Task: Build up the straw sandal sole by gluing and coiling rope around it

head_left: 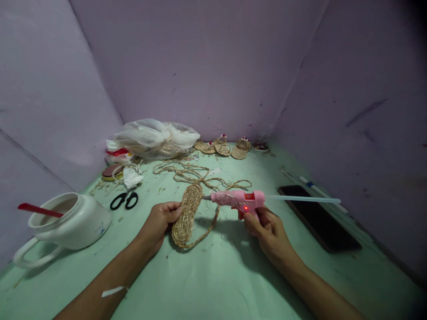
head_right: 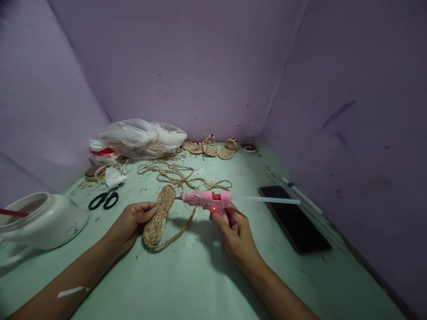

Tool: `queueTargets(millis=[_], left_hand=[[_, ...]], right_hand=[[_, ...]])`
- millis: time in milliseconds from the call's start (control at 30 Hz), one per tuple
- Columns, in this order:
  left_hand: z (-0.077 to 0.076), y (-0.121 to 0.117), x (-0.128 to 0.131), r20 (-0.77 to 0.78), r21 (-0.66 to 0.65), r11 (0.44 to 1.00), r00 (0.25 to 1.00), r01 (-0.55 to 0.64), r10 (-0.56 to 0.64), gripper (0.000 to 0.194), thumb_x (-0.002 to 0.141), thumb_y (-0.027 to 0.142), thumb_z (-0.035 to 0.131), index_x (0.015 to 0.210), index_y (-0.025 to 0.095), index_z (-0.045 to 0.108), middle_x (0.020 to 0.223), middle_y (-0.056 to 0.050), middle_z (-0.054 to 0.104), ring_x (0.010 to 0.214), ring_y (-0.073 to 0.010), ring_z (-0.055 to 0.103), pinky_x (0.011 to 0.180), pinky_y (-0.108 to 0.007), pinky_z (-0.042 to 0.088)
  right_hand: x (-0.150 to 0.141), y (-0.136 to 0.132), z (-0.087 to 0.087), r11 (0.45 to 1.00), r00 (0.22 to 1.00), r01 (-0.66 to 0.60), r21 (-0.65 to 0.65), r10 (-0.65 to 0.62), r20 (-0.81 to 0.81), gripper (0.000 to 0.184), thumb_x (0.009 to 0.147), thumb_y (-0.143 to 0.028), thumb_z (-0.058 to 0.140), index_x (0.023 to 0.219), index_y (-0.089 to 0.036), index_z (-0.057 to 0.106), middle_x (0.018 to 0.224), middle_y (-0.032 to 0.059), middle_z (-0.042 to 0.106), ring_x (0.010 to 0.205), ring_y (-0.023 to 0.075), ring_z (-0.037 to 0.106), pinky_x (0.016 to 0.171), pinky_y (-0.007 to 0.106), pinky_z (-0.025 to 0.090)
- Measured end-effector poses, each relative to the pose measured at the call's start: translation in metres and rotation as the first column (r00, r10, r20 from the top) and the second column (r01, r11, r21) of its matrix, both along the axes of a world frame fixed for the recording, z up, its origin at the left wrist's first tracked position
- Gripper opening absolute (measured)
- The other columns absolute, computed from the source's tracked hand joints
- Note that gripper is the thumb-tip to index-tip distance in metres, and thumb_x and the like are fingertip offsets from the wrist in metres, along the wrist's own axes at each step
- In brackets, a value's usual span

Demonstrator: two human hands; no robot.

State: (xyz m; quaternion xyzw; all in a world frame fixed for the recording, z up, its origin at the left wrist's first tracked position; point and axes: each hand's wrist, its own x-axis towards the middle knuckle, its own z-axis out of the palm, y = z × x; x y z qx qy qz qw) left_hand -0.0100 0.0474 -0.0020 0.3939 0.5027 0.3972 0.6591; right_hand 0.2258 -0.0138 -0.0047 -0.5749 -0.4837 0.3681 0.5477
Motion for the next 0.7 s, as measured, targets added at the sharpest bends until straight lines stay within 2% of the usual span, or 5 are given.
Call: queueTargets(millis=[267, 400, 467, 567, 700], left_hand=[[0.0, 0.0, -0.001, -0.02, -0.015, 0.999, 0.999, 0.048, -0.049, 0.033, 0.047, 0.032, 0.082, 0.068, 0.01, 0.07, 0.058, -0.006, 0.068, 0.05, -0.0128, 0.057, 0.051, -0.023, 0.042], [0.006, -0.001, -0.001, -0.039, -0.04, 0.999, 0.999, 0.035, -0.036, 0.029, 0.047, 0.029, 0.081, 0.067, 0.01, 0.07, 0.058, -0.006, 0.068, 0.05, -0.0139, 0.057, 0.05, -0.024, 0.042], [0.009, -0.002, -0.001, -0.047, -0.065, 0.998, 0.999, 0.023, -0.026, 0.028, 0.047, 0.026, 0.081, 0.068, 0.01, 0.071, 0.059, -0.006, 0.068, 0.051, -0.0142, 0.058, 0.051, -0.024, 0.042], [0.011, -0.005, -0.002, -0.056, -0.092, 0.996, 0.998, 0.02, -0.025, 0.026, 0.049, 0.024, 0.08, 0.069, 0.01, 0.071, 0.06, -0.006, 0.069, 0.053, -0.0142, 0.059, 0.052, -0.023, 0.042], [0.01, -0.006, -0.005, -0.076, -0.085, 0.996, 0.997, 0.022, -0.029, 0.023, 0.051, 0.025, 0.079, 0.067, 0.01, 0.071, 0.056, -0.006, 0.067, 0.051, -0.0145, 0.058, 0.05, -0.023, 0.041]], right_hand=[[-0.001, 0.0, 0.0, 1.0, 0.998, 0.012, 0.006, -0.011, -0.061, 0.048, 0.065, -0.061, 0.062, 0.069, -0.014, 0.058, 0.057, -0.0005, 0.049, 0.048, 0.0094, 0.039, 0.044, 0.023, 0.029], [0.007, 0.007, 0.006, 0.998, 0.997, -0.003, -0.058, -0.001, -0.076, 0.048, 0.068, -0.063, 0.06, 0.069, -0.015, 0.058, 0.049, -0.0035, 0.045, 0.044, 0.0084, 0.037, 0.042, 0.021, 0.027], [0.016, 0.019, 0.011, 0.994, 0.995, 0.046, -0.103, -0.055, -0.08, 0.047, 0.067, -0.063, 0.06, 0.068, -0.016, 0.058, 0.046, -0.004, 0.045, 0.042, 0.0085, 0.038, 0.04, 0.02, 0.028], [0.033, 0.051, 0.017, 0.977, 0.986, 0.154, -0.148, -0.162, -0.045, 0.045, 0.063, -0.063, 0.061, 0.063, -0.018, 0.056, 0.045, -0.004, 0.047, 0.04, 0.0095, 0.041, 0.04, 0.022, 0.035], [0.055, 0.102, 0.017, 0.965, 0.978, 0.206, -0.164, -0.196, 0.076, 0.04, 0.062, -0.055, 0.066, 0.053, -0.019, 0.053, 0.04, -0.0042, 0.042, 0.037, 0.0096, 0.04, 0.039, 0.024, 0.035]])
